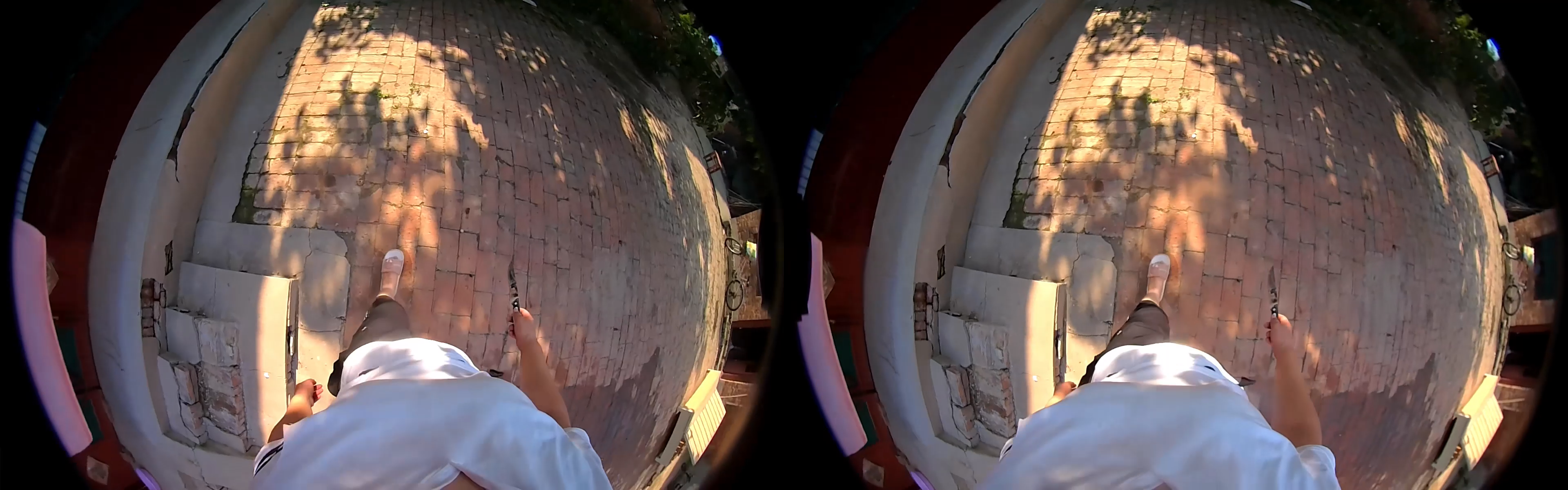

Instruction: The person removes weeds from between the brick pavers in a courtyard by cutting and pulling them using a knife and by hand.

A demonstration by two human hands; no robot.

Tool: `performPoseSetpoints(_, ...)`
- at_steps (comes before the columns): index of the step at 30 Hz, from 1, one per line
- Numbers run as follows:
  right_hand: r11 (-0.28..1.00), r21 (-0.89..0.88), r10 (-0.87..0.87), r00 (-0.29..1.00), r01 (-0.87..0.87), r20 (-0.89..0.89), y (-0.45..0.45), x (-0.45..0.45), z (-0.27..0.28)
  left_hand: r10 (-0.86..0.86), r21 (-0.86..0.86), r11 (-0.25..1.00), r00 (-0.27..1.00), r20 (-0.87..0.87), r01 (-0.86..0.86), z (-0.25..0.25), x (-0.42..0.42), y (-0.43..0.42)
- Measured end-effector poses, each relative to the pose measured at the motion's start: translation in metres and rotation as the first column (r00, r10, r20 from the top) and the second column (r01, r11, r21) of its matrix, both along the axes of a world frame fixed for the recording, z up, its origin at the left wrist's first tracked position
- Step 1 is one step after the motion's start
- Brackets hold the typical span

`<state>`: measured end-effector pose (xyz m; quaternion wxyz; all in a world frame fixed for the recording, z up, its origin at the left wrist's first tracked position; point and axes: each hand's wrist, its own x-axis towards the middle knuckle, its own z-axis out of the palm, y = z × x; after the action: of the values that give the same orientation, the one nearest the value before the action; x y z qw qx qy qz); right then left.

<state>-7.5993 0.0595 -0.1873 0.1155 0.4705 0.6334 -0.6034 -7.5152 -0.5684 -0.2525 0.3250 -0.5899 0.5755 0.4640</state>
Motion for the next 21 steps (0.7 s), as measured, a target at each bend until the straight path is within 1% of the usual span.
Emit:
performPoseSetpoints(1,0.999,-0.008,-0.046,0.996,0.046,0.071,0.001,-0.001,-0.012,0.056,0.014,0.998,0.998,-0.027,-0.056,-0.009,-0.041,0.001)
performPoseSetpoints(2,0.996,-0.012,-0.085,0.984,0.088,0.157,0.005,0.008,-0.021,0.045,0.047,0.998,0.999,-0.026,-0.044,-0.031,-0.083,-0.007)
performPoseSetpoints(3,0.994,0.0,-0.103,0.954,0.108,0.28,0.009,0.021,-0.027,-0.071,0.103,0.992,0.997,-0.012,0.072,-0.033,-0.14,-0.005)
performPoseSetpoints(4,0.991,0.006,-0.126,0.913,0.134,0.387,0.01,0.031,-0.034,-0.126,0.08,0.988,0.99,-0.059,0.131,-0.028,-0.206,0.006)
performPoseSetpoints(5,0.986,0.007,-0.148,0.86,0.166,0.489,0.01,0.035,-0.039,-0.171,0.206,0.958,0.975,-0.143,0.198,-0.047,-0.273,0.0)
performPoseSetpoints(6,0.954,-0.013,-0.253,0.828,0.299,0.5,0.005,0.044,-0.035,-0.29,0.073,0.944,0.914,-0.283,0.322,-0.011,-0.343,0.033)
performPoseSetpoints(7,0.906,-0.028,-0.352,0.787,0.423,0.508,0.002,0.052,-0.035,-0.282,0.018,0.951,0.887,-0.366,0.309,0.015,-0.412,0.062)
performPoseSetpoints(8,0.846,-0.039,-0.442,0.74,0.532,0.508,0.004,0.052,-0.035,-0.273,0.048,0.941,0.836,-0.475,0.335,0.015,-0.473,0.074)
performPoseSetpoints(9,0.82,-0.029,-0.493,0.731,0.572,0.472,-0.001,0.059,-0.03,-0.244,0.02,0.952,0.798,-0.552,0.305,0.048,-0.526,0.111)
performPoseSetpoints(10,0.805,-0.026,-0.516,0.722,0.592,0.462,-0.003,0.053,-0.024,-0.281,-0.016,0.941,0.757,-0.59,0.337,0.073,-0.572,0.142)
performPoseSetpoints(12,0.809,-0.029,-0.496,0.708,0.587,0.502,0.0,0.032,-0.021,-0.174,0.119,0.926,0.686,-0.706,0.357,0.102,-0.637,0.198)
performPoseSetpoints(14,0.839,-0.044,-0.435,0.716,0.543,0.546,0.014,0.002,-0.024,-0.275,0.066,0.882,0.621,-0.734,0.467,0.129,-0.675,0.261)
performPoseSetpoints(15,0.853,-0.056,-0.404,0.725,0.518,0.559,0.025,-0.01,-0.027,-0.324,0.038,0.856,0.593,-0.737,0.515,0.132,-0.683,0.288)
performPoseSetpoints(16,0.86,-0.066,-0.387,0.732,0.505,0.561,0.044,-0.026,-0.032,-0.353,0.044,0.811,0.548,-0.758,0.583,0.127,-0.685,0.307)
performPoseSetpoints(18,0.877,-0.072,-0.358,0.747,0.475,0.56,0.089,-0.06,-0.032,-0.454,-0.025,0.784,0.545,-0.705,0.621,0.12,-0.667,0.342)
performPoseSetpoints(20,0.858,-0.071,-0.397,0.745,0.508,0.536,0.14,-0.1,-0.031,-0.579,-0.045,0.723,0.569,-0.584,0.689,0.066,-0.638,0.343)
performPoseSetpoints(21,0.84,-0.066,-0.444,0.753,0.538,0.485,0.17,-0.121,-0.027,-0.629,-0.032,0.699,0.594,-0.501,0.714,0.054,-0.618,0.347)
